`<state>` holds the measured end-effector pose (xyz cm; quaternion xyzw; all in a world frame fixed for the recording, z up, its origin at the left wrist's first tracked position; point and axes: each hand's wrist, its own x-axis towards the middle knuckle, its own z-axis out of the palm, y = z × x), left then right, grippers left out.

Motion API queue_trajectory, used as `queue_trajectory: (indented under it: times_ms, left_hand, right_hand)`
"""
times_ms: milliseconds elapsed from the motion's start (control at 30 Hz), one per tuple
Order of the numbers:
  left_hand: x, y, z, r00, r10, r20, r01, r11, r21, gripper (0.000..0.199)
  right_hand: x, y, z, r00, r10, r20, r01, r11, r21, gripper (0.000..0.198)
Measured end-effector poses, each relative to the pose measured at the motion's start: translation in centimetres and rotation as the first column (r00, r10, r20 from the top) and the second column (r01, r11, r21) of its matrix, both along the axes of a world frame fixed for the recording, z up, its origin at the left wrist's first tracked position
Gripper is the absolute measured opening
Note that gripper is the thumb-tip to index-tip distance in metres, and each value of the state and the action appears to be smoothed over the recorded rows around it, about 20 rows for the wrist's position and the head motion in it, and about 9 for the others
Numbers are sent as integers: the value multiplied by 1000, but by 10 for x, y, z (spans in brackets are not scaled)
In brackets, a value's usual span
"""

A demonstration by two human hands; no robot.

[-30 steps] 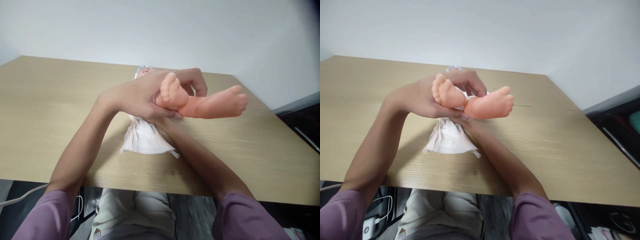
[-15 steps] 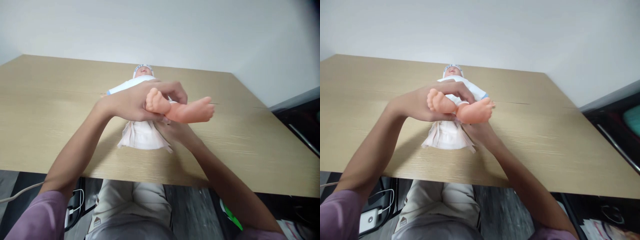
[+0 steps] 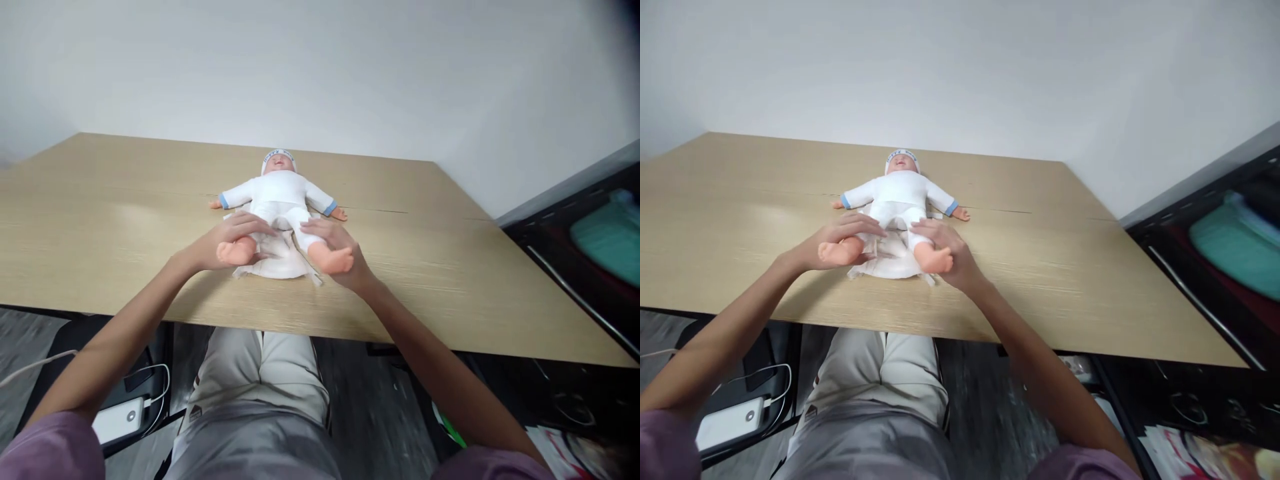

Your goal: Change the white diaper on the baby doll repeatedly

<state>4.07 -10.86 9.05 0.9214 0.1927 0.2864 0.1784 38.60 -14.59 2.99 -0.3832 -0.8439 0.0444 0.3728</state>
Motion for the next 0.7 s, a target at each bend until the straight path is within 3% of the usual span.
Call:
queue_trajectory:
  times_ms: [133,233,333,533,700]
  left_hand:
    - [-37,9,-29,994,-76,-72,83,992,95,43]
    - [-54,15,-46,990,-77,-115,93,985,143,52]
    - [-61,18,-57,984,-56,-169,82,985,153,57]
    - [-64,21,-75,972,-78,-222,109,986,130,69]
    - [-62,18,-67,970,-78,-232,91,995,46,61]
  right_hand:
    - [16,6,-22,977,167,130,-184,975,127,44]
    - [26,14,-40,971,168,168,-198,964,179,40]
    - [34,17,-48,964,172,205,-205,967,152,34]
    - [37,10,-42,957,177,230,-197,978,64,33]
    - [42,11,-22,957,246,154,-232,967,-106,39]
